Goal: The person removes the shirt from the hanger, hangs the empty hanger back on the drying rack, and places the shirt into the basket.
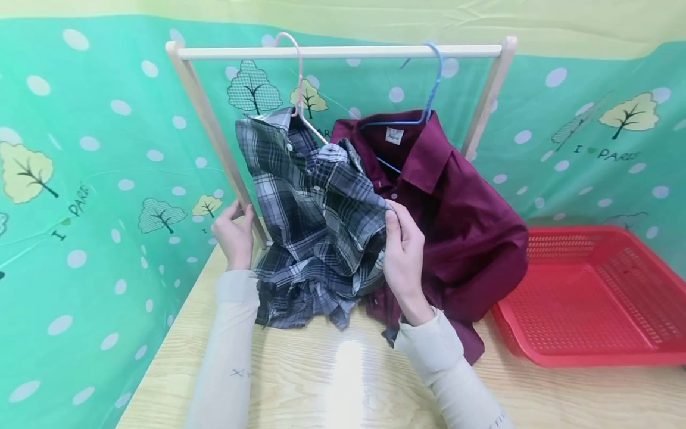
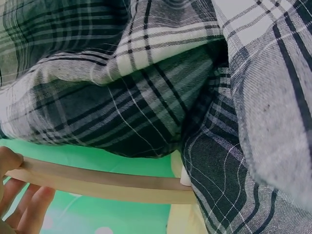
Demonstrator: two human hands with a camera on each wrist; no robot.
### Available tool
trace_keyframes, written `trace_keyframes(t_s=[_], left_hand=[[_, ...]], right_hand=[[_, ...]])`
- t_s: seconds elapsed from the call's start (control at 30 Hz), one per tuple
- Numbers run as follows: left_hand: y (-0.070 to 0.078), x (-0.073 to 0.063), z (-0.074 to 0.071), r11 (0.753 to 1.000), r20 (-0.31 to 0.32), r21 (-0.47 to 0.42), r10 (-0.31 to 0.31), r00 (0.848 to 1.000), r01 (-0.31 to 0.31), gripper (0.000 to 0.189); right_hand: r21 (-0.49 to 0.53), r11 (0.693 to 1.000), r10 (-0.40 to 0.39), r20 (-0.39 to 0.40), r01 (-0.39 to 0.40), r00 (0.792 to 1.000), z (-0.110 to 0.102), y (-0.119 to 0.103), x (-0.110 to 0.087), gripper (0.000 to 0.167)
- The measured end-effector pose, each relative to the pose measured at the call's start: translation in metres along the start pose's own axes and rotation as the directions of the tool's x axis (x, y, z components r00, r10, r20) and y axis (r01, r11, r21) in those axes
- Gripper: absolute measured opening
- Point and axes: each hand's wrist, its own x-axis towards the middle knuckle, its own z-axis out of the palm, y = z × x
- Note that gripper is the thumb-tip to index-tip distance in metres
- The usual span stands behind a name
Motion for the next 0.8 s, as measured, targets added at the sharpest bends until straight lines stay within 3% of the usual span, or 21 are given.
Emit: trace_keyframes(t_s=[0.8], left_hand=[[-0.003, -0.001, 0.003, 1.000, -0.017, 0.010, -0.012, 1.000, 0.012, 0.027]], right_hand=[[-0.003, 0.995, -0.105, -0.079, 0.105, 0.991, -0.012, -0.007, -0.005, 0.027]])
